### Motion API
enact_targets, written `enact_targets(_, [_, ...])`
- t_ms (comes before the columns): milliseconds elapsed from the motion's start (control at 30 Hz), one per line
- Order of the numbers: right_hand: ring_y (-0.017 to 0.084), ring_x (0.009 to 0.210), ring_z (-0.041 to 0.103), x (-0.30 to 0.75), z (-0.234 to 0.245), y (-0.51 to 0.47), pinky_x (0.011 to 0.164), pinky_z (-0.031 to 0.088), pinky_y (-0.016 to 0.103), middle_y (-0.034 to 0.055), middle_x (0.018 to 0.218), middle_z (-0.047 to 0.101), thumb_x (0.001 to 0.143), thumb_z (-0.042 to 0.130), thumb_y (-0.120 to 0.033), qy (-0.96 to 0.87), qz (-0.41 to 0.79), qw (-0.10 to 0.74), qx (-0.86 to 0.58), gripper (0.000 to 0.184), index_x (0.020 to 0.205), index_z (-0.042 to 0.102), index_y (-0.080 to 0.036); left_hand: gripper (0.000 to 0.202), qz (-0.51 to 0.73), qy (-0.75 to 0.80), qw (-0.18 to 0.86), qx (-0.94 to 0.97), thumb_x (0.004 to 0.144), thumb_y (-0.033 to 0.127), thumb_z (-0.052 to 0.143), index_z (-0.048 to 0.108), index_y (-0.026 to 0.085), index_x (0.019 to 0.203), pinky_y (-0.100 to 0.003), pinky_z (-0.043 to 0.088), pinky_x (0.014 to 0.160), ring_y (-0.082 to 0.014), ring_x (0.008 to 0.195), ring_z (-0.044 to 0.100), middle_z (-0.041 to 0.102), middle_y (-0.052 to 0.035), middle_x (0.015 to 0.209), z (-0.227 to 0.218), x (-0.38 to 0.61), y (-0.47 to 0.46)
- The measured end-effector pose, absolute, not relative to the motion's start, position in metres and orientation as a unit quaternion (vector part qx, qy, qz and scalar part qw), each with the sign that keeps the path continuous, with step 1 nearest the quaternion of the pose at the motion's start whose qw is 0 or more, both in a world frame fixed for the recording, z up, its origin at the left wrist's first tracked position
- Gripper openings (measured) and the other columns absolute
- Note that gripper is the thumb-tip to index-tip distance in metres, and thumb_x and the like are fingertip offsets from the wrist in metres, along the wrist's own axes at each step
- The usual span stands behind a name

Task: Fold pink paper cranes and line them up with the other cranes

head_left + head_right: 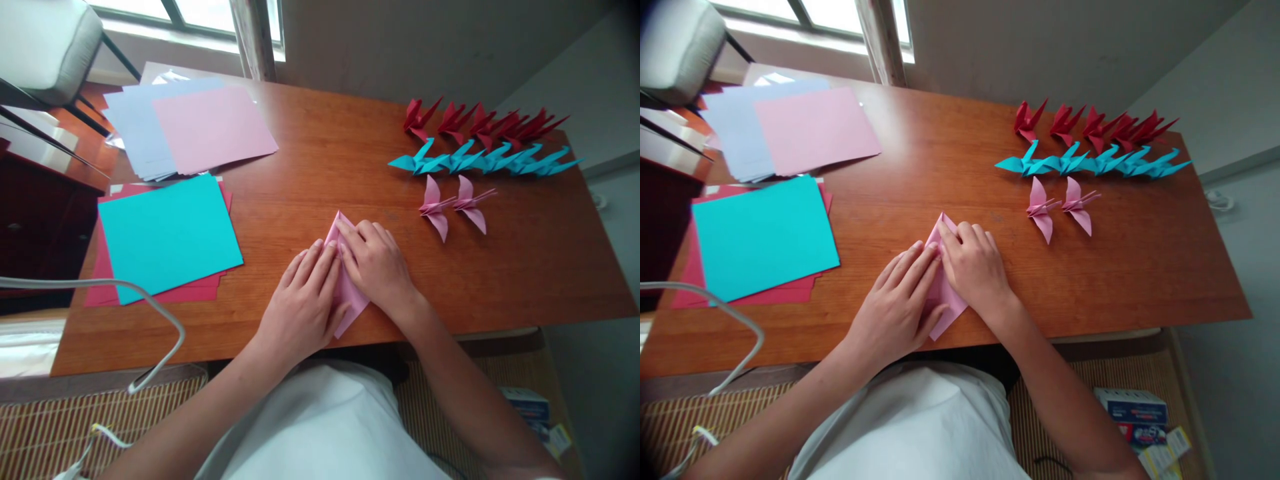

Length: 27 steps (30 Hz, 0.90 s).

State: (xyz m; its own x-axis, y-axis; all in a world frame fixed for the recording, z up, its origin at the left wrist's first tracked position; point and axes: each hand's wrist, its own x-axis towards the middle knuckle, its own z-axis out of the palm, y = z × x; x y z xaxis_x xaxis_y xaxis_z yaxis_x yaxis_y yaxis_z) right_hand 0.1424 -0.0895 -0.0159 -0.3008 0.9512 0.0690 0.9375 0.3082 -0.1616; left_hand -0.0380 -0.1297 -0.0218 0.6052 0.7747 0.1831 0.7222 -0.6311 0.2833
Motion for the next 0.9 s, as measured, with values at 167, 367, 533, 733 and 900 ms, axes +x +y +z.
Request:
enact_targets(167, [0.027,0.099,0.053,0.143,-0.015,-0.088,0.087,0.041,0.040,0.0118,0.105,0.064,0.106,0.040,-0.028,-0.807,0.048,0.075,-0.584,0.046,0.148,0.054,-0.015,0.069,0.144,0.420,0.088,0.892,0.100,0.044,0.050,0.043,0.002,0.154,-0.049,0.030,0.126,-0.0365,0.155,0.032,0.040,-0.0188,0.164,-0.022,-0.037,-0.130])
enact_targets(367, [0.028,0.099,0.053,0.144,-0.016,-0.088,0.087,0.042,0.040,0.0121,0.106,0.064,0.104,0.044,-0.025,-0.811,0.052,0.077,-0.577,0.047,0.148,0.054,-0.014,0.068,0.146,0.422,0.084,0.891,0.100,0.045,0.051,0.045,0.001,0.152,-0.049,0.032,0.125,-0.0378,0.154,0.034,0.041,-0.0192,0.163,-0.023,-0.038,-0.129])
enact_targets(533, [0.027,0.097,0.053,0.144,-0.016,-0.087,0.087,0.043,0.040,0.0113,0.104,0.063,0.102,0.046,-0.023,-0.811,0.051,0.085,-0.577,0.047,0.147,0.055,-0.014,0.068,0.141,0.420,0.086,0.892,0.099,0.045,0.052,0.047,0.001,0.151,-0.048,0.032,0.125,-0.0382,0.153,0.035,0.043,-0.0196,0.163,-0.022,-0.038,-0.128])
enact_targets(733, [0.027,0.098,0.055,0.147,-0.010,-0.093,0.088,0.046,0.041,0.0114,0.106,0.064,0.101,0.050,-0.022,-0.806,0.064,0.104,-0.579,0.049,0.149,0.052,-0.013,0.068,0.128,0.407,0.078,0.901,0.100,0.046,0.052,0.048,0.000,0.150,-0.047,0.033,0.124,-0.0367,0.151,0.040,0.044,-0.0198,0.162,-0.019,-0.043,-0.122])
enact_targets(900, [0.028,0.101,0.055,0.150,-0.007,-0.110,0.090,0.048,0.043,0.0141,0.113,0.065,0.099,0.055,-0.020,-0.788,0.050,0.148,-0.596,0.041,0.138,0.062,-0.012,0.070,0.128,0.401,0.079,0.904,0.100,0.049,0.052,0.046,0.001,0.151,-0.047,0.032,0.125,-0.0356,0.152,0.038,0.042,-0.0195,0.163,-0.019,-0.047,-0.121])
